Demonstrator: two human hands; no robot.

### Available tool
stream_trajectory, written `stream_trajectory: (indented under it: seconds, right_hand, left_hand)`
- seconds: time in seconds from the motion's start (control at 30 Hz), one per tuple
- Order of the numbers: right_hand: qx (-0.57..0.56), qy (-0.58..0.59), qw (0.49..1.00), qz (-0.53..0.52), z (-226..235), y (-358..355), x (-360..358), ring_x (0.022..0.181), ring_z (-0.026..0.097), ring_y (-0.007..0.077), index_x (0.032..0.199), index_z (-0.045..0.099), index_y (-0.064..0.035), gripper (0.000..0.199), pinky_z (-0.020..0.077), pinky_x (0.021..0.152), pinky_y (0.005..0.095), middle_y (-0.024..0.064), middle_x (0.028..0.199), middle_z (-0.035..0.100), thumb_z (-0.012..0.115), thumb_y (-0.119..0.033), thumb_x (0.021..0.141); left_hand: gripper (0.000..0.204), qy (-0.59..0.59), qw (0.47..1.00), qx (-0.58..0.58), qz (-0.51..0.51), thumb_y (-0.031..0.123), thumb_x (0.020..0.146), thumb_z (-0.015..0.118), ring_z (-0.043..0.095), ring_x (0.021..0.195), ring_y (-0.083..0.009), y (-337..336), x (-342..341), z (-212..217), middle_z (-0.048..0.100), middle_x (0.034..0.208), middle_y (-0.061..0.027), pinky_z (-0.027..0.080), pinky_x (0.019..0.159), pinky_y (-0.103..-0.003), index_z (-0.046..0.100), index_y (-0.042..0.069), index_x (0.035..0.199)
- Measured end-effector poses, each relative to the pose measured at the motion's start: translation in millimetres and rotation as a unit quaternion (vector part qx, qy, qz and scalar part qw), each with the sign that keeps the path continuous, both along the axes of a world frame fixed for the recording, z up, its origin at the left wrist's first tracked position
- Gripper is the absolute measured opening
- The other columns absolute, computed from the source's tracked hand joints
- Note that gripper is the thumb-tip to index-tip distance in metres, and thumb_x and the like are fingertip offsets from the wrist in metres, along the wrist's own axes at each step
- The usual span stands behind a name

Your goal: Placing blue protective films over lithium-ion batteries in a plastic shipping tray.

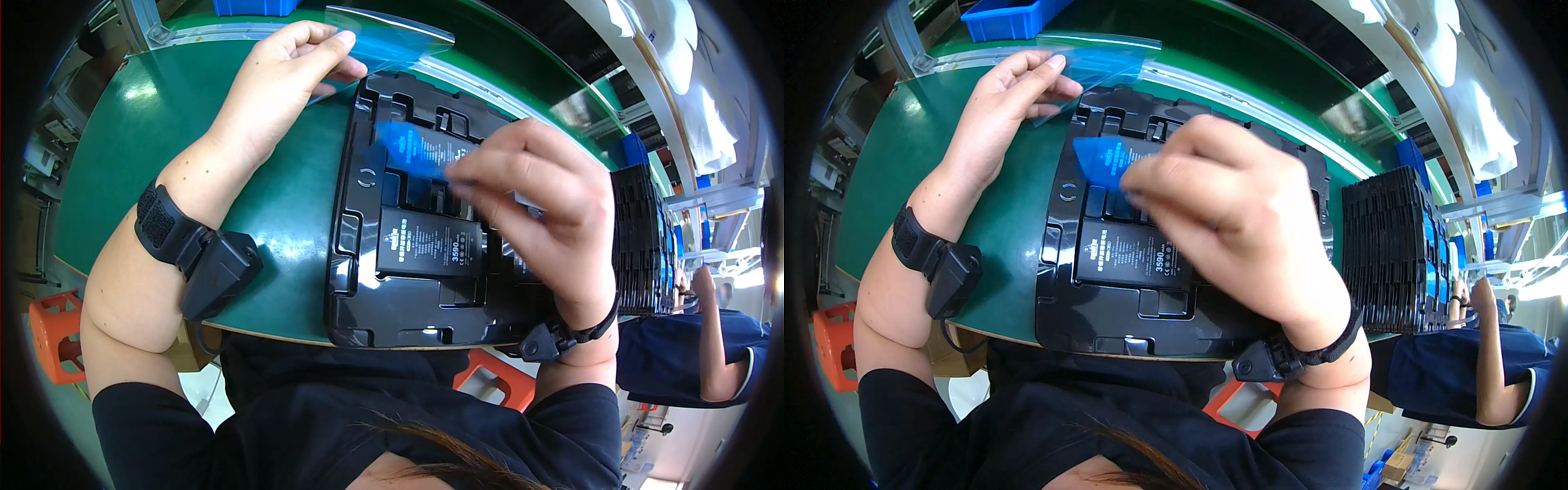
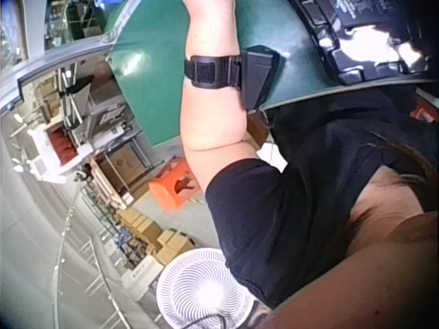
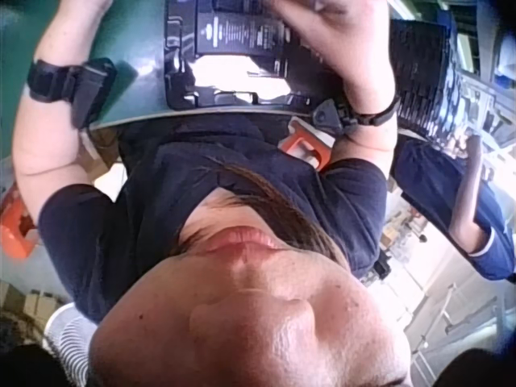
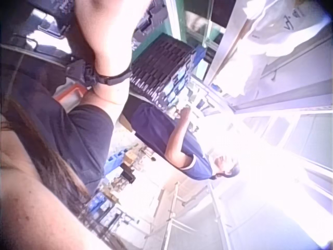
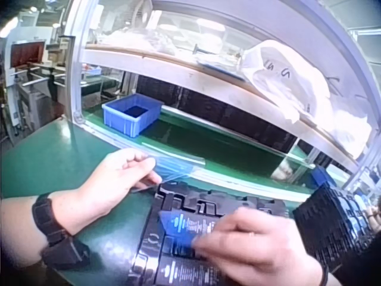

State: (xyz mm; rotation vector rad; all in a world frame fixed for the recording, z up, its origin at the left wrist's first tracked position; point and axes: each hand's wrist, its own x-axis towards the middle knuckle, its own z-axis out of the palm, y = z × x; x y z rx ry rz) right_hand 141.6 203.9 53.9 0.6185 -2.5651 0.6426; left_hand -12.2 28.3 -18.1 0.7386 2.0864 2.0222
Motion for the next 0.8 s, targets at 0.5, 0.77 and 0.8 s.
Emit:
stream_trajectory:
  seconds: [0.5,0.77,0.8]
  right_hand:
    - [-0.358,-0.218,0.889,-0.182,-1,19,-10,0.053,0.057,0.0069,0.086,0.061,-0.0005,0.01,0.0437,0.046,0.0174,0.0016,0.063,0.059,0.064,-0.01,0.082]
    - [-0.356,-0.254,0.877,-0.197,-3,26,-14,0.047,0.049,0.0047,0.083,0.06,-0.0009,0.013,0.0367,0.042,0.0172,0.0003,0.062,0.056,0.064,-0.013,0.081]
    - [-0.356,-0.254,0.877,-0.197,-4,27,-15,0.047,0.049,0.0047,0.083,0.06,-0.0009,0.013,0.0367,0.042,0.0172,0.0003,0.062,0.056,0.064,-0.013,0.081]
  left_hand:
    - [0.032,0.016,1.0,0.001,0.001,0.034,0.091,0.053,0.059,0.09,-0.0123,0,-1,-1,0.065,0.093,-0.0065,0.044,0.082,-0.027,0.057,0.005,0.105]
    - [0.033,0.008,1.0,0.018,0.002,0.031,0.09,0.054,0.061,0.091,-0.0162,0,0,-1,0.066,0.092,-0.0088,0.045,0.08,-0.03,0.056,0.002,0.106]
    - [0.034,0.006,1.0,0.019,0.003,0.031,0.09,0.054,0.061,0.091,-0.0164,0,0,-1,0.066,0.092,-0.009,0.045,0.08,-0.031,0.056,0.002,0.106]
